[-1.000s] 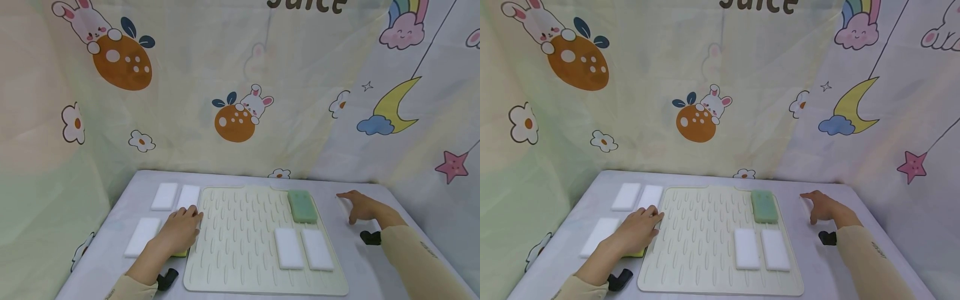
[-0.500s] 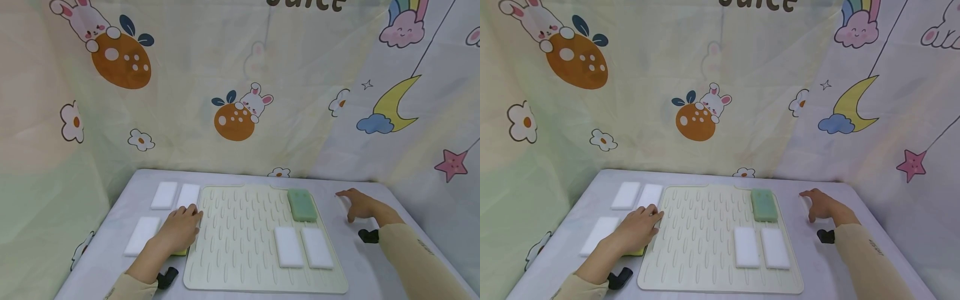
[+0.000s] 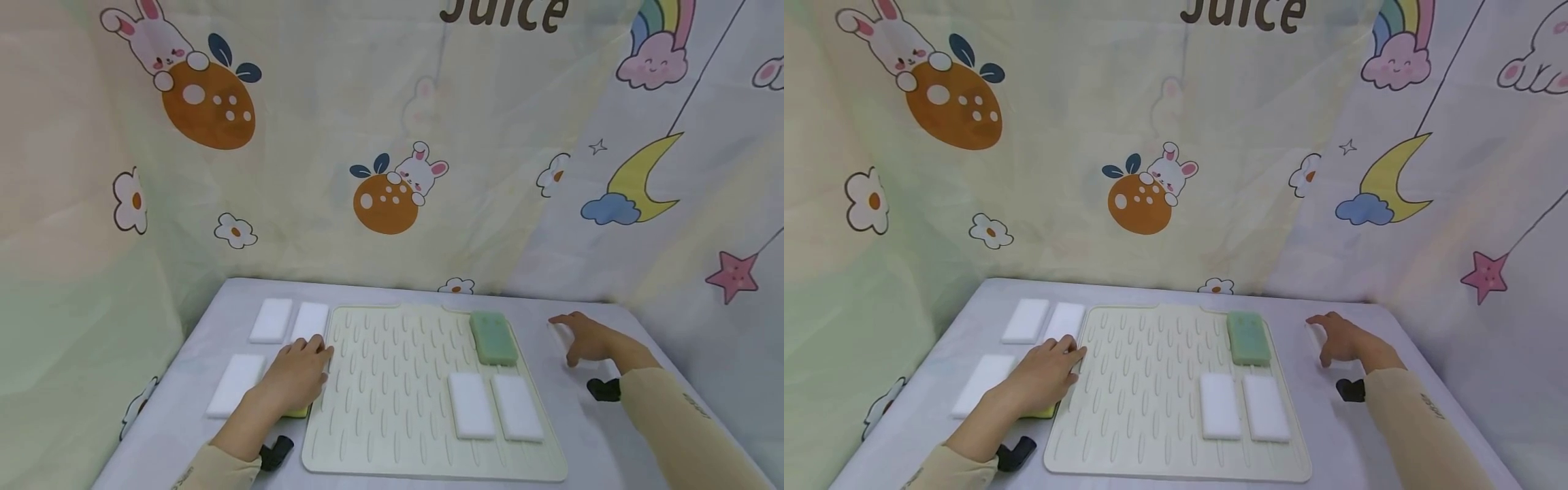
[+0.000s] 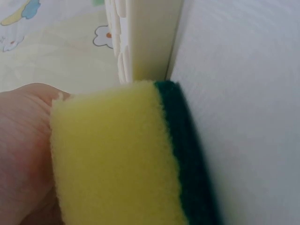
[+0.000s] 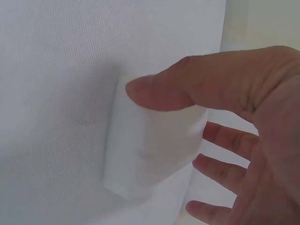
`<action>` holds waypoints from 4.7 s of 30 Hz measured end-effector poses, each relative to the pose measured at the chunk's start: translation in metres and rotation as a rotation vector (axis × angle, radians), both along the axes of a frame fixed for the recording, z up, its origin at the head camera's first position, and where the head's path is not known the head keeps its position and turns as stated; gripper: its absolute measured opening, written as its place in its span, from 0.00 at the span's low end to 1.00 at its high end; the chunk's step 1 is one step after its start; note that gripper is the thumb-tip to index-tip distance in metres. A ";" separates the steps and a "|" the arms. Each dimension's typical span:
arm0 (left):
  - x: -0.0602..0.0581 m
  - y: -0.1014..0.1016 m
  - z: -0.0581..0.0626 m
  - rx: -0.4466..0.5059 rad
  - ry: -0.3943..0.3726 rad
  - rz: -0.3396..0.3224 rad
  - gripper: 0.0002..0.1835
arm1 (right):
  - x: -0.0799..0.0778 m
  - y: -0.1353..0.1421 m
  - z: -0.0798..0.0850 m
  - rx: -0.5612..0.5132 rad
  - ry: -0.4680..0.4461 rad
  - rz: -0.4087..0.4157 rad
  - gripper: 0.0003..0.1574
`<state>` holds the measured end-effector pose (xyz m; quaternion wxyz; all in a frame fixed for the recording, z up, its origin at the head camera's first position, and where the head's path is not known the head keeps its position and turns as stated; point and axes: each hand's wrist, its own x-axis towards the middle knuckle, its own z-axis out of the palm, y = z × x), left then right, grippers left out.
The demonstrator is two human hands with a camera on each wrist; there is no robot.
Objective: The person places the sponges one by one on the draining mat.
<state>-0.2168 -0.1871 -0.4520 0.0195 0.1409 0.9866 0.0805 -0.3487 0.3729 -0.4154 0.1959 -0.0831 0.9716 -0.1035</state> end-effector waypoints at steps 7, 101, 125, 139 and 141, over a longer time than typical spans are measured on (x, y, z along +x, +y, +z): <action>0.001 0.000 0.002 -0.003 -0.008 0.003 0.26 | 0.004 -0.003 0.004 -0.001 0.031 0.026 0.59; -0.002 0.002 0.002 -0.006 -0.003 -0.018 0.26 | 0.014 -0.140 0.069 0.068 0.121 0.203 0.55; -0.001 0.004 0.000 -0.012 -0.004 -0.012 0.26 | 0.013 -0.174 0.062 0.059 0.105 0.222 0.55; -0.002 0.004 -0.003 -0.023 0.009 -0.014 0.26 | 0.010 -0.188 0.059 0.081 0.107 0.265 0.56; -0.002 0.003 -0.005 -0.026 0.013 -0.014 0.26 | 0.009 -0.190 0.058 0.082 0.102 0.271 0.56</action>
